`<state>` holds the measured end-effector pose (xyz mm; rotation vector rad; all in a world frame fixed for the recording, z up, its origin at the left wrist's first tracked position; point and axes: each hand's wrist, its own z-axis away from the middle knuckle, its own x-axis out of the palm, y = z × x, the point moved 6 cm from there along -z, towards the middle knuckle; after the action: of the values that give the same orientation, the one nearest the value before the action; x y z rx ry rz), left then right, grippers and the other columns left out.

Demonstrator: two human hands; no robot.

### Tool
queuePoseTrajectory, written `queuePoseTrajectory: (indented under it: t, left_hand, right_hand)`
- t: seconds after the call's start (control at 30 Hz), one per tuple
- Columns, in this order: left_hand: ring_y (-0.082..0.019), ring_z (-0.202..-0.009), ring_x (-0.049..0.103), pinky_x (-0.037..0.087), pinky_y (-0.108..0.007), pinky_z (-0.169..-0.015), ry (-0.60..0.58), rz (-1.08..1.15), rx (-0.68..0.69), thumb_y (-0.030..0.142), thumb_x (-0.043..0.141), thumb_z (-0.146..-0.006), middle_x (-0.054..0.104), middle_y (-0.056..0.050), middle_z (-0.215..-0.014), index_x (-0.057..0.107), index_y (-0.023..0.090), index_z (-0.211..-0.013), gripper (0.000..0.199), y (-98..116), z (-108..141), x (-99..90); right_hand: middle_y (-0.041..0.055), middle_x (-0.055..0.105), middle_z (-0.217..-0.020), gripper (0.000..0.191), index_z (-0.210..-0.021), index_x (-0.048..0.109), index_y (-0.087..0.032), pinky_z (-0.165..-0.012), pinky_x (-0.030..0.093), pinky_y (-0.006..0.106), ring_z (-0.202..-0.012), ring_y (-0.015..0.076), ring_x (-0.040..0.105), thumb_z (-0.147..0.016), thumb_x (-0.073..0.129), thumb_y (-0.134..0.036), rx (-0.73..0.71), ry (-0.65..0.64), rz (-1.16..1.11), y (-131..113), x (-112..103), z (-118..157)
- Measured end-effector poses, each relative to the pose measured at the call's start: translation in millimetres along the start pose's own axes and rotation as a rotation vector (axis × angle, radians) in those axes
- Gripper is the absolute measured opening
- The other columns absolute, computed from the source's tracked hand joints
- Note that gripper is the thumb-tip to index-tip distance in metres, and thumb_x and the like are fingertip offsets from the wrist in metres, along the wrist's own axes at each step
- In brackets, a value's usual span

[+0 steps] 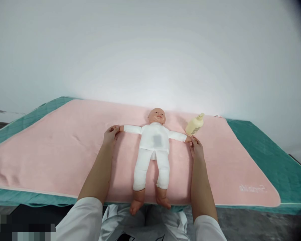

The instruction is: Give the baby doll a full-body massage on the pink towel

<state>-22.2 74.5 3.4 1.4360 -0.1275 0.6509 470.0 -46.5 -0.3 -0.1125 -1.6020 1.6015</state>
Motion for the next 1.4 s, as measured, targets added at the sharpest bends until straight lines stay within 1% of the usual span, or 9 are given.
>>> queuePoseTrajectory:
  t: [0.13,0.3,0.5,0.6,0.73,0.87,1.0,1.17,1.4]
  left_hand:
    - [-0.011,-0.073,0.064,0.055,-0.025,-0.076,0.036,0.007,0.0,0.015,0.067,-0.079,0.065,-0.004,-0.076,0.067,0.013,-0.079,0.002,-1,-3,-1.4]
    - [-0.011,-0.073,0.064,0.056,-0.025,-0.074,0.082,-0.011,-0.006,0.015,0.062,-0.084,0.066,-0.006,-0.079,0.067,0.013,-0.079,0.007,-1,-5,-3.8]
    - [-0.013,-0.072,0.065,0.057,-0.024,-0.069,0.102,-0.021,-0.038,0.014,0.06,-0.085,0.067,-0.008,-0.081,0.069,0.012,-0.083,0.009,-2,-5,-5.6]
    - [-0.013,-0.071,0.065,0.058,-0.023,-0.066,0.095,-0.003,-0.055,0.012,0.059,-0.086,0.068,-0.009,-0.081,0.07,0.011,-0.084,0.011,-4,-7,-6.7]
    - [-0.014,-0.073,0.066,0.058,-0.023,-0.066,0.093,-0.001,-0.069,0.011,0.058,-0.086,0.068,-0.011,-0.084,0.069,0.01,-0.084,0.012,-5,-7,-6.3]
    - [-0.013,-0.075,0.066,0.058,-0.024,-0.067,0.092,-0.017,-0.045,0.008,0.056,-0.087,0.068,-0.009,-0.088,0.068,0.014,-0.098,0.018,-2,-5,-5.7]
    - [-0.012,-0.074,0.065,0.058,-0.024,-0.067,0.042,-0.046,-0.026,0.006,0.055,-0.086,0.066,-0.006,-0.082,0.066,0.018,-0.108,0.027,0,-4,-4.0]
    - [-0.011,-0.072,0.064,0.057,-0.026,-0.074,0.037,-0.035,-0.04,0.004,0.053,-0.086,0.065,-0.007,-0.081,0.067,0.013,-0.102,0.023,0,-1,-2.0]
    - [-0.011,-0.074,0.065,0.056,-0.026,-0.077,0.008,-0.008,-0.039,0.005,0.055,-0.085,0.067,-0.008,-0.084,0.066,0.013,-0.099,0.019,-1,-3,-1.8]
  right_hand:
    - [-0.0047,0.06,-0.067,0.04,-0.082,0.064,-0.015,-0.04,0.043,0.008,-0.049,0.001,0.048,-0.056,0.088,-0.034,-0.012,-0.011,0.024,1,-2,-2]
    - [-0.0029,0.063,-0.068,0.037,-0.078,0.063,-0.014,-0.039,0.04,0.01,-0.048,0.0012,0.047,-0.06,0.085,-0.038,-0.045,-0.014,0.037,2,-5,-4]
    - [-0.0017,0.064,-0.07,0.025,-0.086,0.066,-0.013,-0.043,0.044,0.009,-0.05,0.0019,0.05,-0.07,0.077,-0.029,-0.034,0.02,0.034,3,-7,-5]
    - [-0.0007,0.065,-0.073,0.02,-0.088,0.067,-0.012,-0.044,0.046,0.01,-0.052,0.0029,0.052,-0.072,0.074,-0.022,-0.013,0.034,0.006,5,-8,-7]
    - [-0.0006,0.066,-0.076,0.015,-0.087,0.067,-0.013,-0.05,0.052,0.013,-0.056,0.0047,0.055,-0.073,0.071,-0.017,-0.005,0.04,-0.013,6,-10,-9]
    - [0.0013,0.068,-0.082,0.01,-0.082,0.067,-0.014,-0.054,0.054,0.013,-0.066,0.0068,0.061,-0.072,0.069,-0.012,0.011,0.042,-0.05,7,-10,-10]
    - [0.0016,0.067,-0.081,0.012,-0.08,0.067,-0.014,-0.055,0.055,0.012,-0.066,0.0063,0.061,-0.07,0.072,-0.009,0.019,0.036,-0.069,7,-9,-10]
    - [0.001,0.067,-0.08,0.014,-0.079,0.067,-0.014,-0.057,0.055,0.011,-0.066,0.0058,0.062,-0.069,0.076,-0.01,0.019,0.051,-0.058,8,-11,-12]
    - [0.0005,0.066,-0.082,0.024,-0.084,0.068,-0.014,-0.058,0.056,0.012,-0.068,0.0066,0.062,-0.064,0.081,-0.017,-0.018,0.01,-0.026,7,-10,-11]
